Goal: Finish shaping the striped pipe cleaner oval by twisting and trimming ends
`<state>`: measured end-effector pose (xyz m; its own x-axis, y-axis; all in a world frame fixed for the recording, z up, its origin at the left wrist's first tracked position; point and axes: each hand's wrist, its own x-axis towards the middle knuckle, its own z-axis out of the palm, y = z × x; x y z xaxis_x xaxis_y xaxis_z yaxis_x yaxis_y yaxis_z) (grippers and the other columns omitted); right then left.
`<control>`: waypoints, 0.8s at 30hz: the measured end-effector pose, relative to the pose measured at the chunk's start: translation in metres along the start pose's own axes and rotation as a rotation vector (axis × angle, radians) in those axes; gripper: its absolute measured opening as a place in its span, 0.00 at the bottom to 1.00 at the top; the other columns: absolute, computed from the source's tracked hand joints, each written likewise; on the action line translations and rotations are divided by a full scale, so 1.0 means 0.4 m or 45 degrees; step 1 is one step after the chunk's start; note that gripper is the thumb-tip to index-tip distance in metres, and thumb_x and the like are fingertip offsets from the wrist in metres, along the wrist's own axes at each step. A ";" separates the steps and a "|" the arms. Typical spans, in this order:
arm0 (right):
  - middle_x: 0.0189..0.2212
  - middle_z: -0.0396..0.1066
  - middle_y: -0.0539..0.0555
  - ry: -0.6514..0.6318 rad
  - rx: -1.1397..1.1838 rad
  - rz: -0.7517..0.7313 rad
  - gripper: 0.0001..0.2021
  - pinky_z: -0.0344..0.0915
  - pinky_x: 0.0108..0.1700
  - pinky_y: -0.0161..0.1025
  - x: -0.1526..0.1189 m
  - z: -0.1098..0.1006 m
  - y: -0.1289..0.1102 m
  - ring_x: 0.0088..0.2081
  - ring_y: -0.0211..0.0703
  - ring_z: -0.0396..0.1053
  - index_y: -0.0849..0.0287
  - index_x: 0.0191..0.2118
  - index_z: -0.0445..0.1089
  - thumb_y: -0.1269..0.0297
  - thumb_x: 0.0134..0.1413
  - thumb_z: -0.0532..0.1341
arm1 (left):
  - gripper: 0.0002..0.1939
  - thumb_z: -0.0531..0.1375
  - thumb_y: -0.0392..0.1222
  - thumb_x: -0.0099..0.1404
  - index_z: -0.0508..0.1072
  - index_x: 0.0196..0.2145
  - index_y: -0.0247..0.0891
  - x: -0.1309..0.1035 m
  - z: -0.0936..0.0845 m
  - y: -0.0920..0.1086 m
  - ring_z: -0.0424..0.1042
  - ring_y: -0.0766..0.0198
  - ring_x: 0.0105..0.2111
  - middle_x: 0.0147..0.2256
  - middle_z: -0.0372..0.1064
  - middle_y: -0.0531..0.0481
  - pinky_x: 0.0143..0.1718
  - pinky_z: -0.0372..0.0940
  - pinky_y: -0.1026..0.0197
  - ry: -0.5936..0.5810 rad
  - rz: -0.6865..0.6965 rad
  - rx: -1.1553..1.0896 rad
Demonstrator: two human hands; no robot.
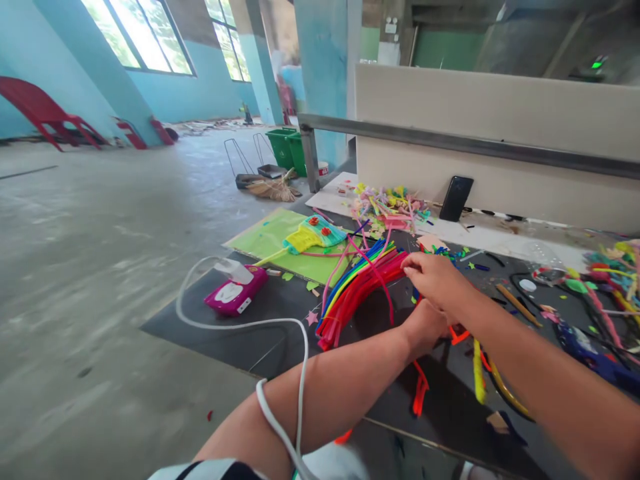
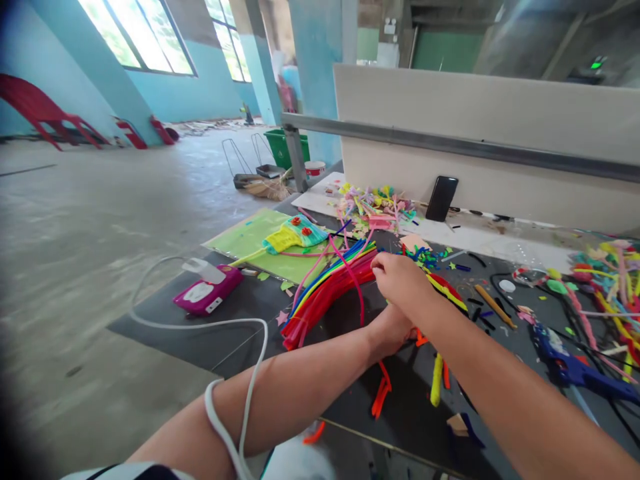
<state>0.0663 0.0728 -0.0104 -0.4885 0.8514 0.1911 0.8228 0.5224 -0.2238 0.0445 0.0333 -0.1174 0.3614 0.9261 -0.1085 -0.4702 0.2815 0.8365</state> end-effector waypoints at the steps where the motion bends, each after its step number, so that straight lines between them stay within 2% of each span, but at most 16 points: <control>1: 0.35 0.76 0.51 -0.067 -0.089 0.001 0.11 0.62 0.38 0.35 0.022 0.006 0.010 0.38 0.43 0.71 0.52 0.38 0.72 0.64 0.54 0.53 | 0.15 0.64 0.50 0.49 0.70 0.27 0.34 -0.001 0.000 0.002 0.62 0.73 0.22 0.24 0.66 0.53 0.23 0.55 0.68 -0.004 -0.008 0.011; 2: 0.36 0.75 0.52 -0.143 -0.201 0.021 0.11 0.62 0.38 0.35 0.043 0.009 0.026 0.39 0.43 0.71 0.52 0.38 0.73 0.64 0.54 0.53 | 0.17 0.66 0.50 0.47 0.70 0.26 0.33 -0.001 0.000 0.004 0.62 0.72 0.21 0.23 0.66 0.53 0.22 0.55 0.68 0.002 -0.015 0.017; 5: 0.36 0.75 0.56 -0.240 -0.312 0.083 0.09 0.62 0.37 0.38 0.099 0.012 0.090 0.39 0.49 0.71 0.54 0.34 0.75 0.67 0.48 0.58 | 0.20 0.69 0.50 0.39 0.69 0.24 0.32 -0.004 0.000 0.012 0.64 0.70 0.20 0.21 0.65 0.52 0.23 0.59 0.65 0.024 -0.070 -0.013; 8: 0.40 0.74 0.58 -0.290 -0.351 0.111 0.12 0.62 0.41 0.40 0.144 0.031 0.139 0.42 0.51 0.70 0.53 0.37 0.76 0.69 0.45 0.60 | 0.22 0.70 0.51 0.37 0.68 0.23 0.32 -0.005 0.001 0.015 0.64 0.69 0.20 0.21 0.65 0.52 0.24 0.60 0.64 0.025 -0.079 -0.048; 11: 0.40 0.74 0.56 -0.324 -0.312 0.133 0.14 0.62 0.42 0.39 0.171 0.071 0.155 0.43 0.50 0.70 0.51 0.40 0.75 0.69 0.44 0.61 | 0.22 0.70 0.50 0.38 0.69 0.25 0.31 -0.005 0.000 0.016 0.65 0.69 0.21 0.22 0.65 0.52 0.25 0.61 0.63 0.009 -0.079 -0.052; 16: 0.35 0.75 0.58 -0.307 -0.126 0.160 0.12 0.63 0.39 0.38 0.182 0.129 0.151 0.39 0.49 0.71 0.58 0.34 0.75 0.72 0.39 0.63 | 0.22 0.71 0.47 0.38 0.71 0.27 0.31 -0.008 0.001 0.017 0.67 0.69 0.23 0.25 0.67 0.50 0.29 0.63 0.62 -0.008 -0.070 -0.109; 20: 0.27 0.75 0.53 -0.285 0.154 0.121 0.06 0.64 0.34 0.33 0.181 0.104 0.154 0.32 0.42 0.70 0.60 0.29 0.74 0.72 0.39 0.62 | 0.22 0.71 0.48 0.37 0.70 0.26 0.31 -0.009 0.002 0.021 0.68 0.68 0.22 0.24 0.67 0.51 0.29 0.64 0.61 0.035 -0.091 -0.121; 24: 0.25 0.73 0.50 -0.201 0.480 0.089 0.09 0.63 0.29 0.30 0.179 0.031 0.151 0.25 0.36 0.68 0.62 0.34 0.73 0.70 0.44 0.60 | 0.22 0.70 0.49 0.39 0.70 0.26 0.31 -0.006 -0.002 0.019 0.66 0.70 0.21 0.23 0.67 0.51 0.26 0.62 0.64 0.022 -0.077 -0.059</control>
<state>0.0772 0.1658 -0.0221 -0.4977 0.8671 0.0207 0.7061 0.4189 -0.5709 0.0396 0.0335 -0.1113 0.3770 0.9109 -0.1677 -0.4847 0.3483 0.8023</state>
